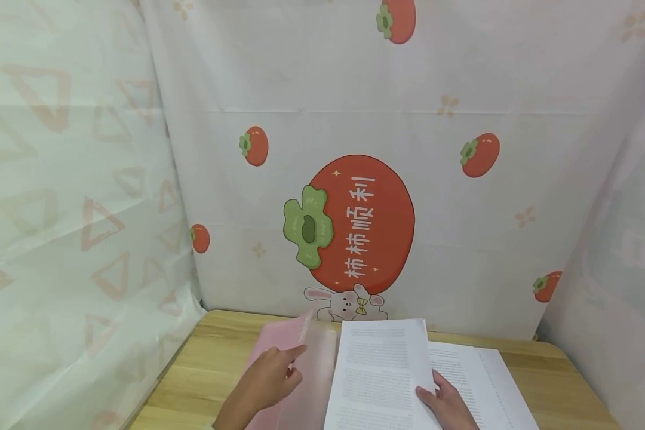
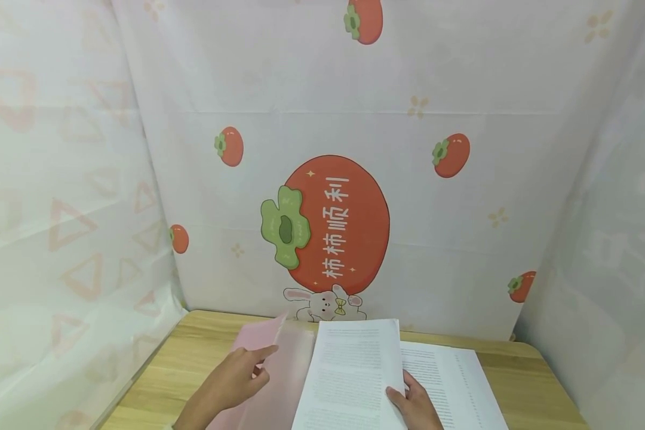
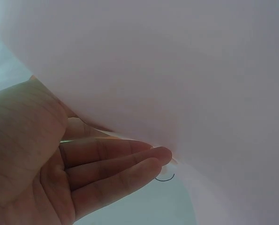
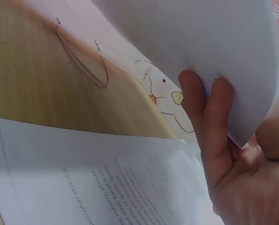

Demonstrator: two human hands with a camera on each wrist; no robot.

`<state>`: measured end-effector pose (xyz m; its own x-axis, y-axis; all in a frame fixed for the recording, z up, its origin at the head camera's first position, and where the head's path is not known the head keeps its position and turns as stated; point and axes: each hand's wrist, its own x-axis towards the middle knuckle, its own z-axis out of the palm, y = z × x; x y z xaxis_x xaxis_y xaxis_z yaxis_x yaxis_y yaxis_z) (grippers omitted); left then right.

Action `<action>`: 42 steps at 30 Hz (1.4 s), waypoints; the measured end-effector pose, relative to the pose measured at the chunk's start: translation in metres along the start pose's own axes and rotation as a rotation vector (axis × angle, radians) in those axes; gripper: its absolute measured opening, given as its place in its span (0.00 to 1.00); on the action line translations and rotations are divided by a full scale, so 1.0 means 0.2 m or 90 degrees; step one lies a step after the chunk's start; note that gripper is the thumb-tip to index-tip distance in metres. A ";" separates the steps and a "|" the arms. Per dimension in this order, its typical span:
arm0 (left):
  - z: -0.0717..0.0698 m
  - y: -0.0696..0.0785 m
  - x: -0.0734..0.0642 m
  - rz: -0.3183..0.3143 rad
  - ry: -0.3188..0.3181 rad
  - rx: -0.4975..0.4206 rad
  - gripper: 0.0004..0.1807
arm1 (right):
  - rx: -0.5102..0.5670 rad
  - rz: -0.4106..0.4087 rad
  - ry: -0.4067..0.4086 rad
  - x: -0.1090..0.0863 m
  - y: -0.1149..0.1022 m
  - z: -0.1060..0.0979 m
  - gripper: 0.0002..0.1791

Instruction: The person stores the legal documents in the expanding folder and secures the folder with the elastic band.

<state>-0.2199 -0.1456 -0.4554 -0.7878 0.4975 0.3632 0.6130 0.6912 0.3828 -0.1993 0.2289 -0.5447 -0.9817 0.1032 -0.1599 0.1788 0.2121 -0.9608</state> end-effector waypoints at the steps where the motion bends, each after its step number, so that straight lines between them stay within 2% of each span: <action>1: 0.00 0.00 0.00 0.001 0.001 -0.002 0.26 | -0.004 -0.001 0.010 0.00 -0.01 0.00 0.37; 5: 0.00 0.00 0.00 0.003 0.000 -0.005 0.26 | -0.017 -0.003 0.033 0.01 -0.02 0.00 0.35; 16: -0.01 0.00 0.00 -0.002 -0.007 -0.003 0.26 | 0.000 -0.011 0.052 0.03 -0.02 0.01 0.35; 19: -0.01 0.00 0.00 -0.003 -0.007 -0.004 0.26 | 0.039 -0.015 0.027 0.03 -0.03 0.00 0.36; 24: -0.01 0.00 0.00 0.005 -0.005 0.000 0.26 | 0.075 -0.016 -0.050 0.03 -0.02 -0.02 0.39; 27: 0.00 -0.01 0.00 0.010 -0.005 0.007 0.25 | 0.082 -0.008 -0.067 0.02 -0.02 -0.01 0.41; 36: 0.00 -0.01 0.00 0.015 0.003 0.007 0.26 | 0.116 0.029 -0.071 -0.01 -0.01 0.05 0.43; 42: 0.01 0.00 0.00 0.019 0.004 0.007 0.26 | 0.142 0.025 -0.127 -0.02 0.01 0.07 0.43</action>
<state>-0.2201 -0.1457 -0.4569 -0.7689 0.5145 0.3796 0.6353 0.6818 0.3627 -0.1962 0.2150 -0.5492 -0.9718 -0.0904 -0.2178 0.2195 -0.0100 -0.9756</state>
